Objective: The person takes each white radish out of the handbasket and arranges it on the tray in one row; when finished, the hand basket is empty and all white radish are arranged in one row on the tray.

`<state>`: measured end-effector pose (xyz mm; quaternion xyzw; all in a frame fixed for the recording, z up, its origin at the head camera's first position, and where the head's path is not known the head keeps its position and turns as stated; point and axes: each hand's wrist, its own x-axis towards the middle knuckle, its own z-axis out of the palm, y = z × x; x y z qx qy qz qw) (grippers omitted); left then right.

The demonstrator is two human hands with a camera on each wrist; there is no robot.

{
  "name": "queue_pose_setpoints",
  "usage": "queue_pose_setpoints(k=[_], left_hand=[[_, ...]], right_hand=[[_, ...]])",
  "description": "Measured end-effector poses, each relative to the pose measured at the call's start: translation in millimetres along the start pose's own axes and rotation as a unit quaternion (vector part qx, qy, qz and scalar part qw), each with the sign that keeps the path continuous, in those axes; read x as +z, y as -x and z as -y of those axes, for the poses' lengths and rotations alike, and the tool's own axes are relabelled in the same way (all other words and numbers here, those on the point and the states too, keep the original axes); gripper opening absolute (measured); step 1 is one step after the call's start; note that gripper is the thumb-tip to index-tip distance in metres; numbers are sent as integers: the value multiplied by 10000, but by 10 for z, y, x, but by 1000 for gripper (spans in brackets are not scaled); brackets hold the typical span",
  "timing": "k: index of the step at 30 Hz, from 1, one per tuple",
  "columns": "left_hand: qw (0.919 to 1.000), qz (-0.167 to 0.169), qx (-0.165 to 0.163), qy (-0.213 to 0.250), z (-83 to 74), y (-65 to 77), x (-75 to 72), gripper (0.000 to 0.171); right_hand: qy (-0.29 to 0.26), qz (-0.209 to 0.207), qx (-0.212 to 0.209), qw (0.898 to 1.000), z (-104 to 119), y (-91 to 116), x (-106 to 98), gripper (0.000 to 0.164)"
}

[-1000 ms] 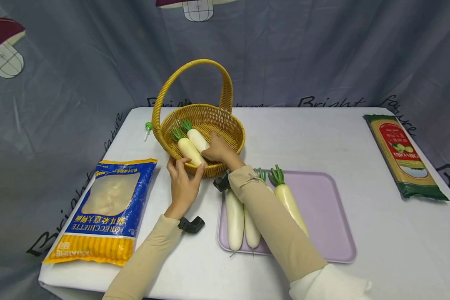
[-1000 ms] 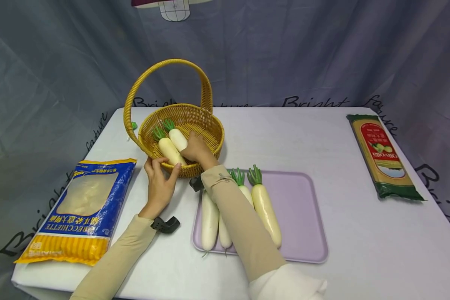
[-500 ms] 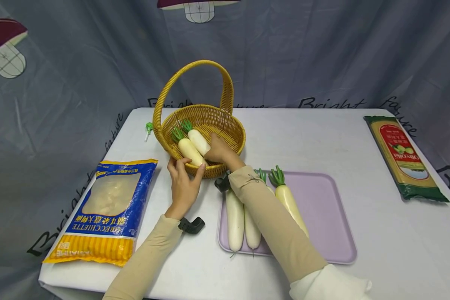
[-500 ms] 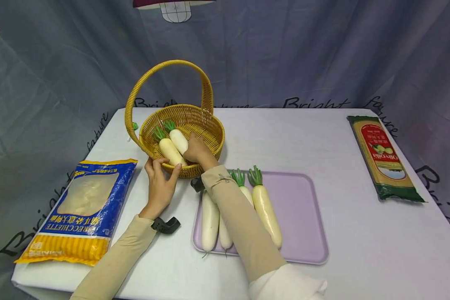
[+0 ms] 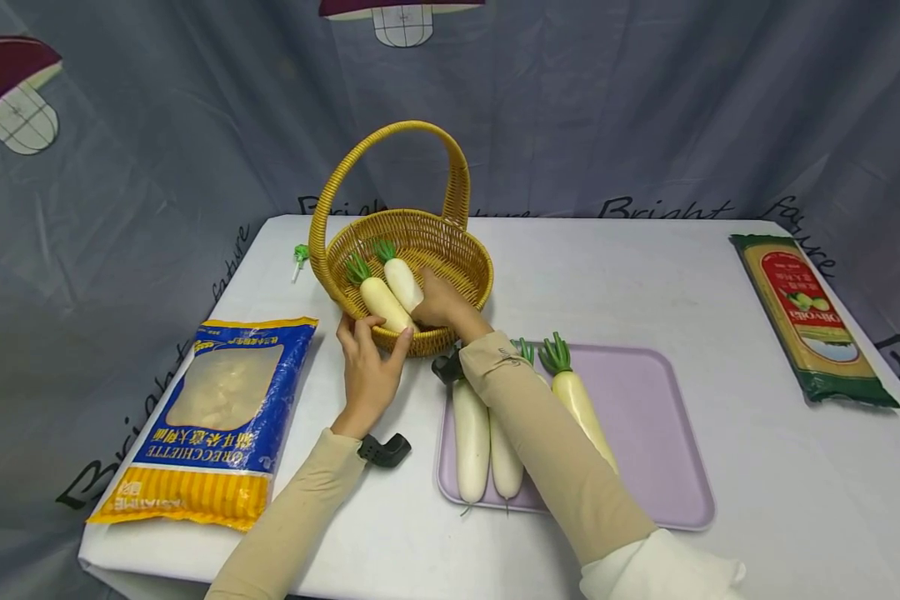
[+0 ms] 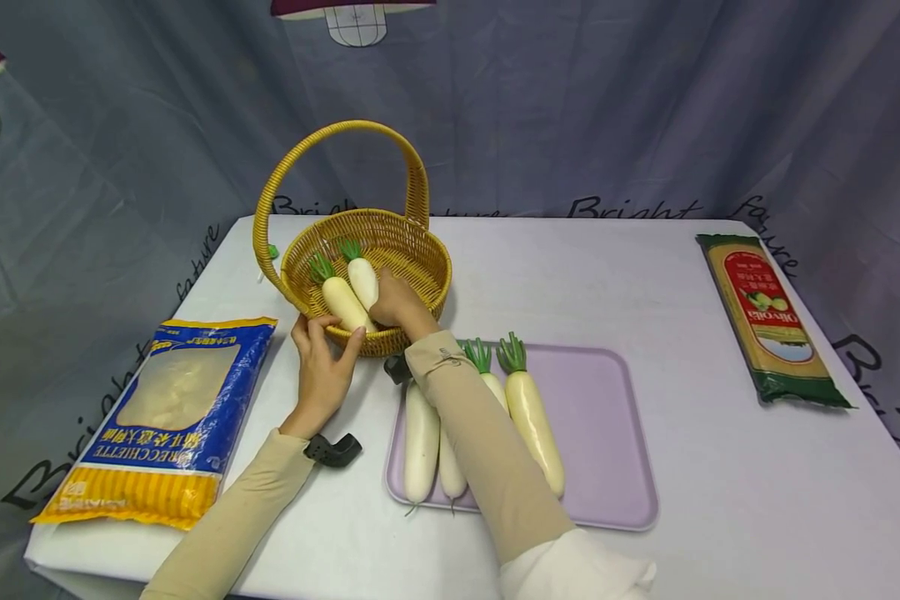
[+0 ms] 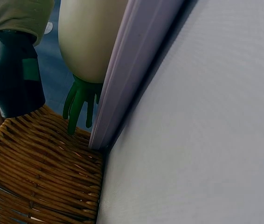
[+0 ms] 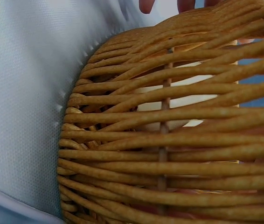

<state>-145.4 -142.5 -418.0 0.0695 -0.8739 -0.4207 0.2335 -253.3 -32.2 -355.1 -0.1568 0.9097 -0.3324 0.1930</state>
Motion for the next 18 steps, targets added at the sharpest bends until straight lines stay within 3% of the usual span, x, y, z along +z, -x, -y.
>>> queue_pose_setpoints(k=[12, 18], left_hand=[[10000, 21, 4, 23, 5, 0, 0, 49], [10000, 46, -33, -12, 4, 3, 0, 50]], right_hand=[[-394, 197, -145, 9989, -11, 1, -11, 83], [-639, 485, -179, 9966, -19, 20, -20, 82]])
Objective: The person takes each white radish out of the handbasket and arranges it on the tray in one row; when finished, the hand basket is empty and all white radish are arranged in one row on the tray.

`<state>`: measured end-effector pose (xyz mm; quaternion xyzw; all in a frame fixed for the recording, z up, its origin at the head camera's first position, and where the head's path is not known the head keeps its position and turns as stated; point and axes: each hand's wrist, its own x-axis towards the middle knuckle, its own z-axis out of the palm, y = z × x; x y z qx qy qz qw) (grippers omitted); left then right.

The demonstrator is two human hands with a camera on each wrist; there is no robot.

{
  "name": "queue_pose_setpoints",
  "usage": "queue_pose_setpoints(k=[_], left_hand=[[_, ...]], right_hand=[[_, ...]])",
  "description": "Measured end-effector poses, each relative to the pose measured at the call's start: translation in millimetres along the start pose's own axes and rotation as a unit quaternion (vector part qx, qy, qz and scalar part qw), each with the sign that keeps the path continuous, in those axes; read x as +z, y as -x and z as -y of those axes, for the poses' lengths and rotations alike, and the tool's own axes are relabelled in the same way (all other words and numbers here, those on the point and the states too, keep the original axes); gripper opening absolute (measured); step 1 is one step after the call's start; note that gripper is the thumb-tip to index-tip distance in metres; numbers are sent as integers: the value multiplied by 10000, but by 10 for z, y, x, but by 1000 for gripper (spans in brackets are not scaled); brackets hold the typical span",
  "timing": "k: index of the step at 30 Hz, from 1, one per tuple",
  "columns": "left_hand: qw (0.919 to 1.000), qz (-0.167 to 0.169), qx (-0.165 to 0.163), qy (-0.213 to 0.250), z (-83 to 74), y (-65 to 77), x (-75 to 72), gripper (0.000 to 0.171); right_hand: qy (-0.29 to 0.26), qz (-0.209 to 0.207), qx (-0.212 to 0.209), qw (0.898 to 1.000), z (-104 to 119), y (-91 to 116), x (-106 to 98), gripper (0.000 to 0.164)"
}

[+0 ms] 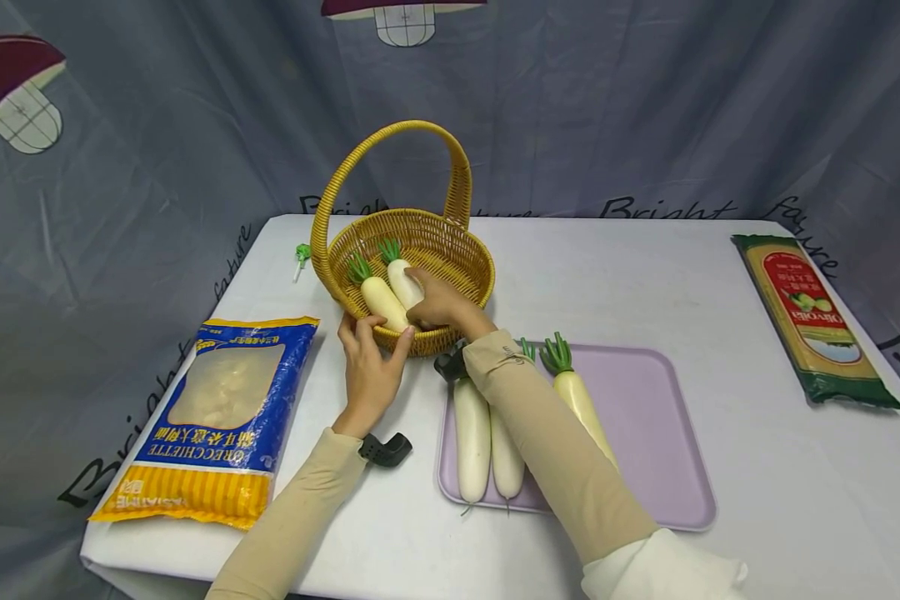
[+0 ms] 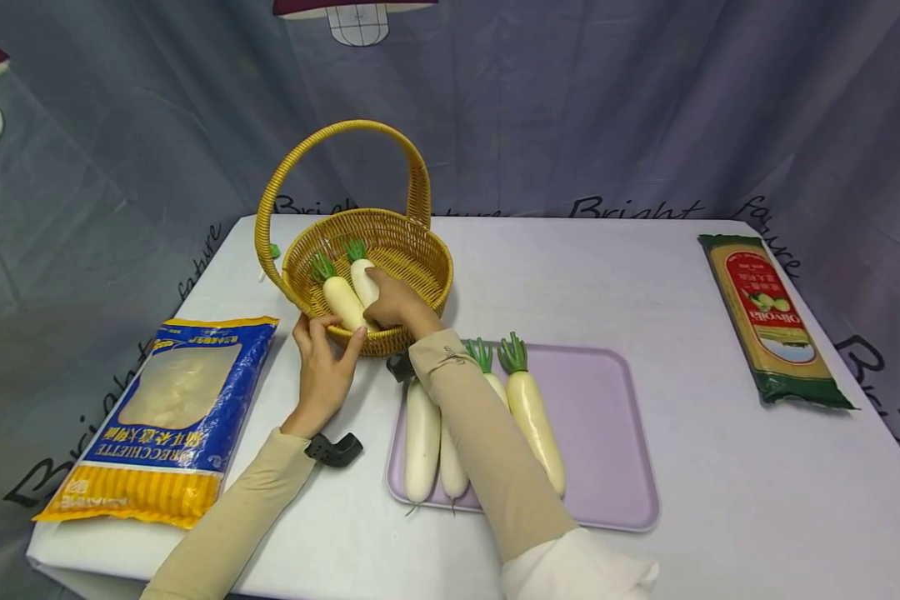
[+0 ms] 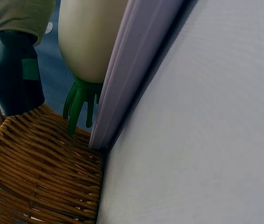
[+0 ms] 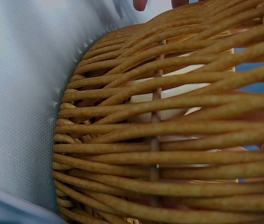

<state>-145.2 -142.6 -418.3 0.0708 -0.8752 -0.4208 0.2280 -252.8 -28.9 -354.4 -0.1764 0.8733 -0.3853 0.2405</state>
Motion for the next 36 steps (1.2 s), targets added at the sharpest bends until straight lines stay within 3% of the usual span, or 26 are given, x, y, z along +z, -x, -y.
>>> queue_pose_setpoints(k=[14, 19, 24, 36], left_hand=[[10000, 27, -21, -8, 4, -2, -1, 50], [10000, -19, 50, 8, 3, -2, -4, 49], [9999, -70, 117, 4, 0, -9, 0, 50], [10000, -7, 51, -14, 0, -11, -4, 50]], right_hand=[[-506, 389, -8, 9980, -32, -33, -10, 81], [-1063, 598, -85, 9925, -44, -35, -33, 77], [-1244, 731, -140, 9894, -67, -50, -83, 73], [-2056, 1216, 141, 9710, -77, -71, -157, 72]])
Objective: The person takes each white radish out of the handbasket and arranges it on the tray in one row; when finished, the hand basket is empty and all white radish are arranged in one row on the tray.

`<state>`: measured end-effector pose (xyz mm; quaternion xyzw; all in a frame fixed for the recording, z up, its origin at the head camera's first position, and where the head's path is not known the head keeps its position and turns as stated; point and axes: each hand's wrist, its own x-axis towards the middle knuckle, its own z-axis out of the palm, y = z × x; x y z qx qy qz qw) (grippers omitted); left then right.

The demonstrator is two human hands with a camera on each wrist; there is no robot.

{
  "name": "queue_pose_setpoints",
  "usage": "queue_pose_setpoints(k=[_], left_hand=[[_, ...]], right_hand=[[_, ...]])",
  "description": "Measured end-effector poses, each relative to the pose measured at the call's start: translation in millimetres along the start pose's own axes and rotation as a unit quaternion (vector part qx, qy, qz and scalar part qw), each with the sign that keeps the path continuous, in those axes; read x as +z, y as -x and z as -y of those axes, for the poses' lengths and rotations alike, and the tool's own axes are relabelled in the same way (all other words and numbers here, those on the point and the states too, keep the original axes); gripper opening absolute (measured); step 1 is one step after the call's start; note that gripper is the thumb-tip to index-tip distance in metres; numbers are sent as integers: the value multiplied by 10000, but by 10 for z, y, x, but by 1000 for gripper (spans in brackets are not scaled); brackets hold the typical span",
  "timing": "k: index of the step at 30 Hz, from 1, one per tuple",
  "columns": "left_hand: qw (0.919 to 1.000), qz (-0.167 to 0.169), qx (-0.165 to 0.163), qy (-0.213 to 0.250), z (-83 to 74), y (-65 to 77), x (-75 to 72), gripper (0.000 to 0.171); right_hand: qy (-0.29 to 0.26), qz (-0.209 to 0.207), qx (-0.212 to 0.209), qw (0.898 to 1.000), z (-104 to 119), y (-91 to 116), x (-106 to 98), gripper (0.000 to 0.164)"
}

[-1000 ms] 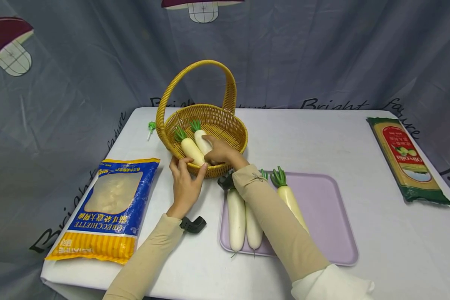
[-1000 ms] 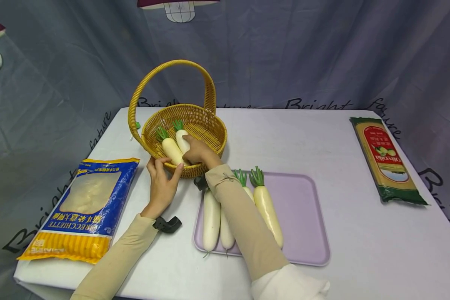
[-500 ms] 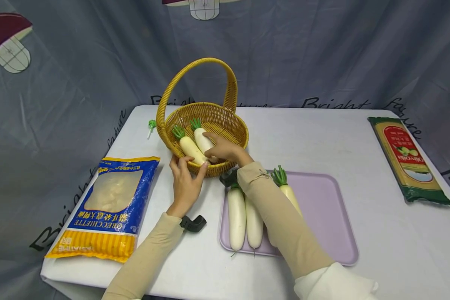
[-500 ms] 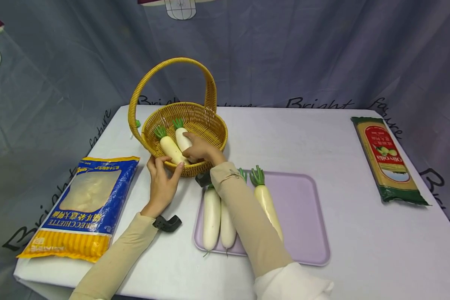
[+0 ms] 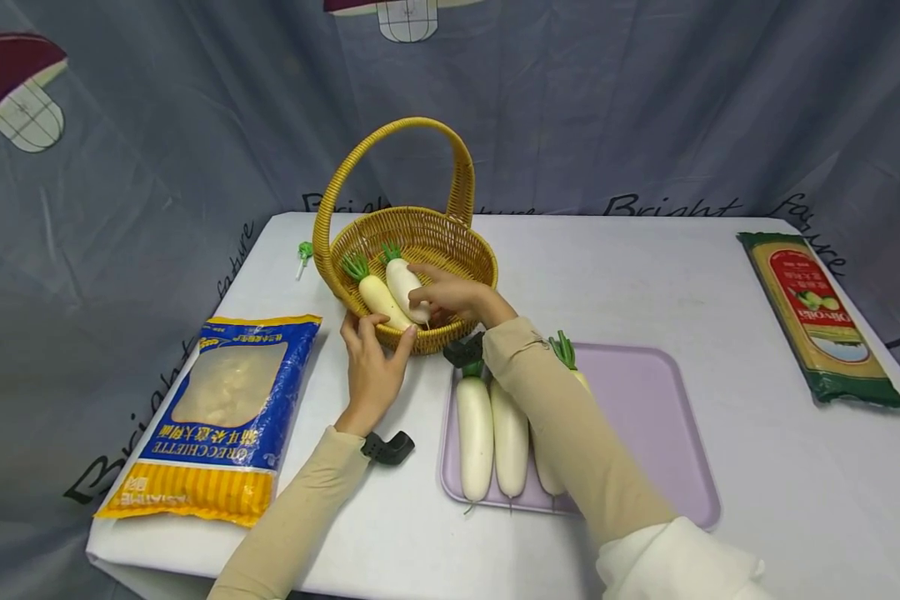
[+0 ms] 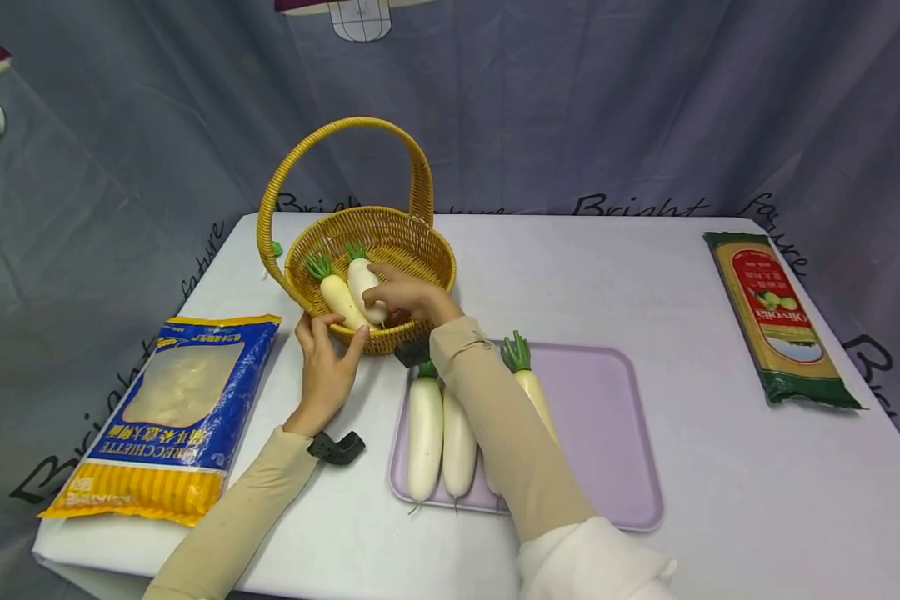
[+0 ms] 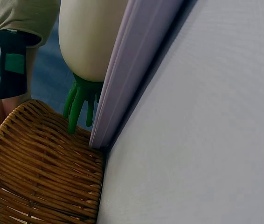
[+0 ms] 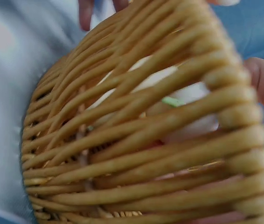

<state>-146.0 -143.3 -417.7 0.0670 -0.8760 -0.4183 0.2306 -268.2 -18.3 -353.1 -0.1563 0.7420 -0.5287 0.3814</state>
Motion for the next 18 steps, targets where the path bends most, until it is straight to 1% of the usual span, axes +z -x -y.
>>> queue_pose_setpoints(k=[4, 8, 14, 16, 18], left_hand=[[10000, -43, -19, 14, 5, 8, 6, 50], [9999, -93, -24, 30, 4, 14, 2, 50], [10000, -54, -27, 40, 0, 7, 14, 49], [10000, -59, -26, 32, 0, 5, 18, 49], [10000, -62, -27, 25, 3, 5, 21, 50]], right_hand=[[-496, 279, 5, 9984, 9, 4, -33, 72], [-823, 511, -63, 9953, 25, 26, -55, 67], [-1349, 516, -154, 9894, 14, 59, -85, 63], [-1617, 520, -186, 9853, 9, 66, -94, 64], [-1960, 548, -242, 9788, 6, 72, -101, 64]])
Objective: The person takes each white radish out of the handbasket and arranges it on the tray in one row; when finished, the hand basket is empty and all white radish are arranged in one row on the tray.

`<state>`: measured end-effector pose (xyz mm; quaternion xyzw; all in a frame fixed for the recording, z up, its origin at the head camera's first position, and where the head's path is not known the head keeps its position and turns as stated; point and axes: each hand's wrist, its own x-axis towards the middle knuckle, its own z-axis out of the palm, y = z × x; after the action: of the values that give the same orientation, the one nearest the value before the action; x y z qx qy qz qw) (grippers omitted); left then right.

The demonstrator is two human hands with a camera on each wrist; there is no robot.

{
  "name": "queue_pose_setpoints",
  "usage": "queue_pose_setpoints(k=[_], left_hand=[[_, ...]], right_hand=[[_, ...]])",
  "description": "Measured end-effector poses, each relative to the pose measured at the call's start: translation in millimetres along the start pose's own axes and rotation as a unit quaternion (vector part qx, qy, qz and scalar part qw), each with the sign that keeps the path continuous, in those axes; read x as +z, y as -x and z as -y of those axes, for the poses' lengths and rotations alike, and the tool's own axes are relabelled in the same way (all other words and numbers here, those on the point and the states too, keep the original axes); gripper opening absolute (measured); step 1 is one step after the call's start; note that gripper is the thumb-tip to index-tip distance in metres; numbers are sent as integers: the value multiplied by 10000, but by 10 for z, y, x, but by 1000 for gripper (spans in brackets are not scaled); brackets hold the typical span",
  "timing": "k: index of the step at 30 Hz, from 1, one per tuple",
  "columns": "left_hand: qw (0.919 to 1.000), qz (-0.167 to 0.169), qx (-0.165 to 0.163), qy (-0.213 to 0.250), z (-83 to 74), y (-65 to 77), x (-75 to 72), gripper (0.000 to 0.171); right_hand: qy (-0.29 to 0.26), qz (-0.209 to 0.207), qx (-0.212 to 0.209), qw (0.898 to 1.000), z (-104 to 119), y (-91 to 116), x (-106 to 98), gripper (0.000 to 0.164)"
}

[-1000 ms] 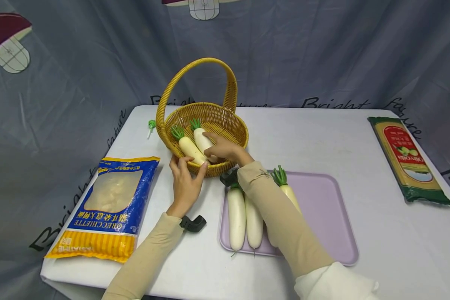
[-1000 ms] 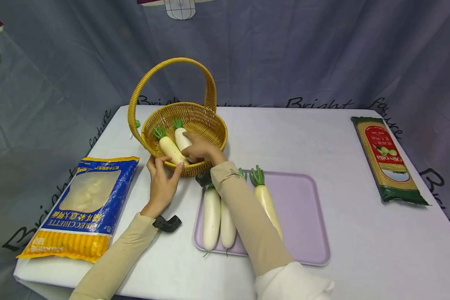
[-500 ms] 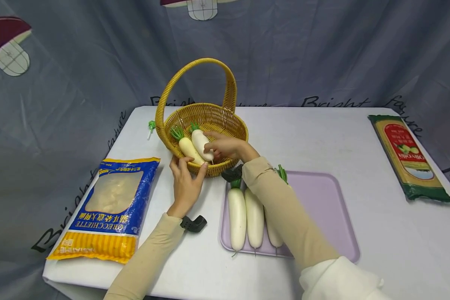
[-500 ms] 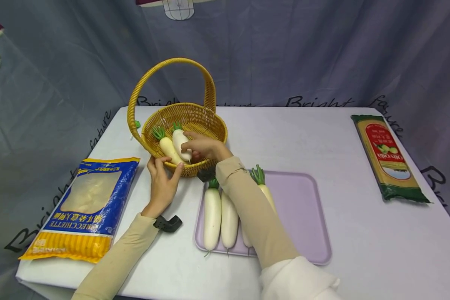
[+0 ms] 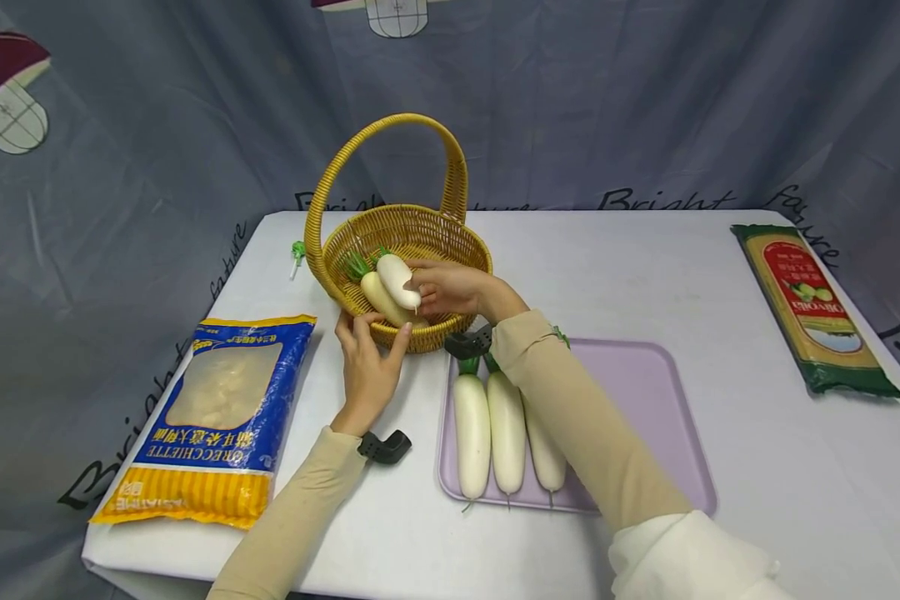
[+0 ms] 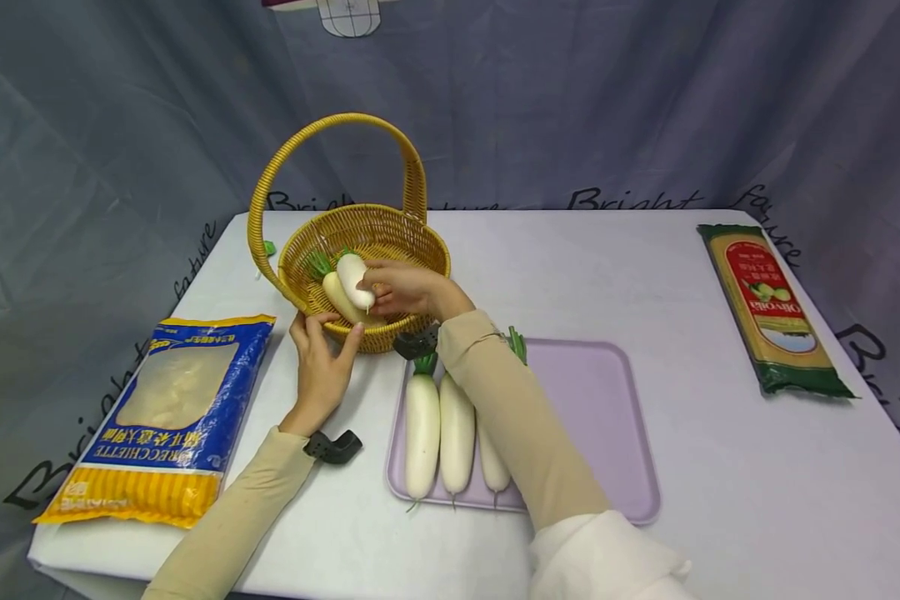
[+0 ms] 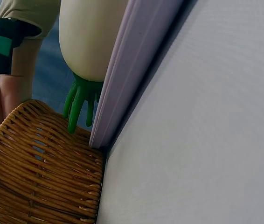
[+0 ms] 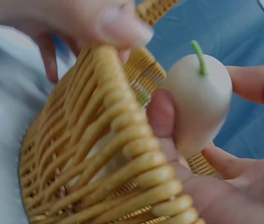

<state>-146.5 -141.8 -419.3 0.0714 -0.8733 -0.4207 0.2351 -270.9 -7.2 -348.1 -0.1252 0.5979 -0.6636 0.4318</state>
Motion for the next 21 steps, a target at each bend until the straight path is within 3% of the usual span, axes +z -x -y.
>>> queue_pose_setpoints(k=[6, 12, 21], left_hand=[[10000, -5, -16, 3, -9, 8, 0, 52], [10000, 4, -22, 37, -22, 11, -3, 52], [9999, 38, -68, 119, -14, 18, 2, 55]], right_hand=[[-895, 95, -206, 9957, 10, 68, -17, 64], [-1705, 164, -275, 9848, 3, 203, -73, 60], [-1893, 261, -631, 9795, -45, 584, -195, 61]])
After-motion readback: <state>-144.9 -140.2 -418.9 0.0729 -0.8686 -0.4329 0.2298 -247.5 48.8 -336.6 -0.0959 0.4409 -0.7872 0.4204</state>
